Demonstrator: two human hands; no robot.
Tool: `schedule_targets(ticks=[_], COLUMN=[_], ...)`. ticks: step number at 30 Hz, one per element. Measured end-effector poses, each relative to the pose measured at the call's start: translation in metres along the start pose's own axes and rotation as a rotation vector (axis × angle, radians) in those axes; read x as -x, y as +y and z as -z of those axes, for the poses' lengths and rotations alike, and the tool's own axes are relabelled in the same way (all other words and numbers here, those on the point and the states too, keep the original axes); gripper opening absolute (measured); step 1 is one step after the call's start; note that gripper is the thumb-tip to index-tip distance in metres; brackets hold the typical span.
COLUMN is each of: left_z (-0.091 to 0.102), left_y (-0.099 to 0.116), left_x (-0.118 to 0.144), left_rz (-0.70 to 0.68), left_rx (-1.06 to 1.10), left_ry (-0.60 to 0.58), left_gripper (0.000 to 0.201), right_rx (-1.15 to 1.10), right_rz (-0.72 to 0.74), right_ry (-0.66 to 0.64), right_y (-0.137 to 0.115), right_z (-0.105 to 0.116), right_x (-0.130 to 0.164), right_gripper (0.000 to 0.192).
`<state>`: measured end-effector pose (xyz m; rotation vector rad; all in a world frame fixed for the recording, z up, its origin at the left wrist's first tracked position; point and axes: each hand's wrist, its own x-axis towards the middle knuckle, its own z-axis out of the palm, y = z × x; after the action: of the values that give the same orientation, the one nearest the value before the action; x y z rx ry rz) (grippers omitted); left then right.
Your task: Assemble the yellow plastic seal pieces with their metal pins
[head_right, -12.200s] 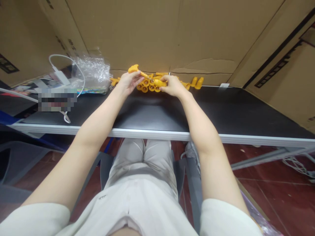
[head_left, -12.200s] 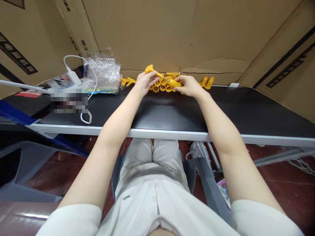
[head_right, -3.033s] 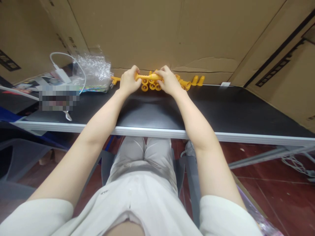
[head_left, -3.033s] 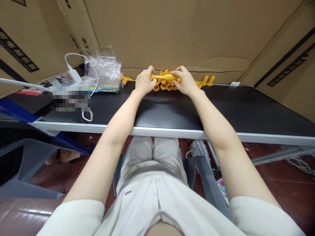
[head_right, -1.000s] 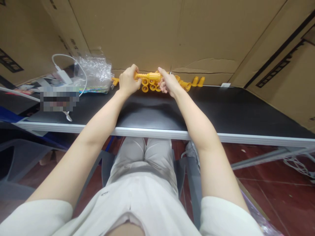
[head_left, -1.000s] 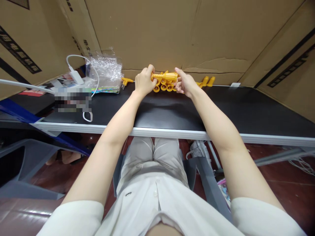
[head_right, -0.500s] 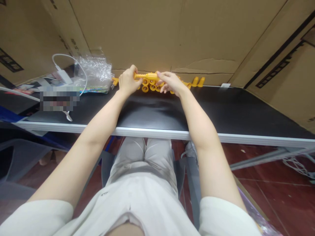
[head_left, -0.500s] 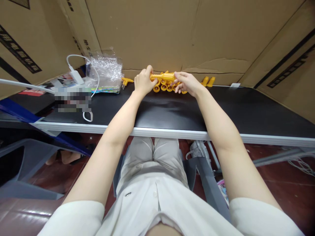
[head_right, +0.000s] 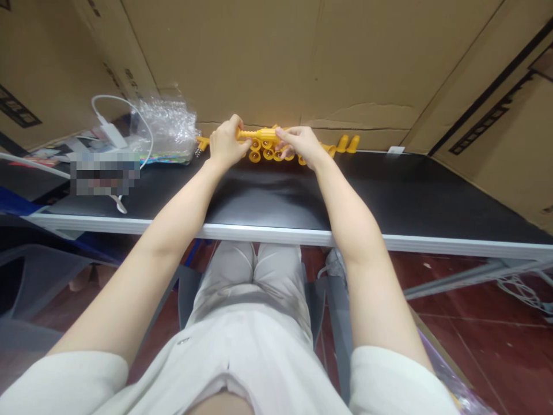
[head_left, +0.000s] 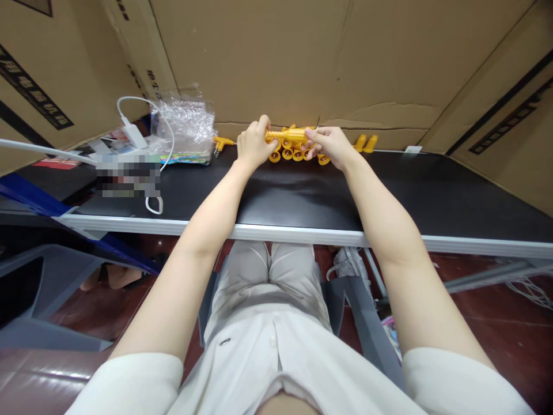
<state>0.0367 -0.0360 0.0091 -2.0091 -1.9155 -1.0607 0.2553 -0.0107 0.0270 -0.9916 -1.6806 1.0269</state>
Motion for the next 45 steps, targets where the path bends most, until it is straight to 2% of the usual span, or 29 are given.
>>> schedule_targets(ticks=[13, 27, 45], left_z=[0.002, -0.001, 0.002], left_y=[0.005, 0.001, 0.007], left_x=[0.002, 0.001, 0.005], left_rz=[0.006, -0.013, -0.030], left_rx=[-0.001, 0.008, -0.032], left_ry=[-0.035, -0.032, -0.032], left_gripper=[0.039, 0.042, 0.042], right_rx=[-0.006, -0.087, -0.154], right_rz=[-0.162, -0.236, -0.376], right_ry=[0.079, 0.097, 0.052], right_y=[0.001, -0.006, -0.007], right_z=[-0.007, -0.010, -0.010], right_x=[-0.004, -0.003, -0.006], right_gripper=[0.057, 0.046, 0.045])
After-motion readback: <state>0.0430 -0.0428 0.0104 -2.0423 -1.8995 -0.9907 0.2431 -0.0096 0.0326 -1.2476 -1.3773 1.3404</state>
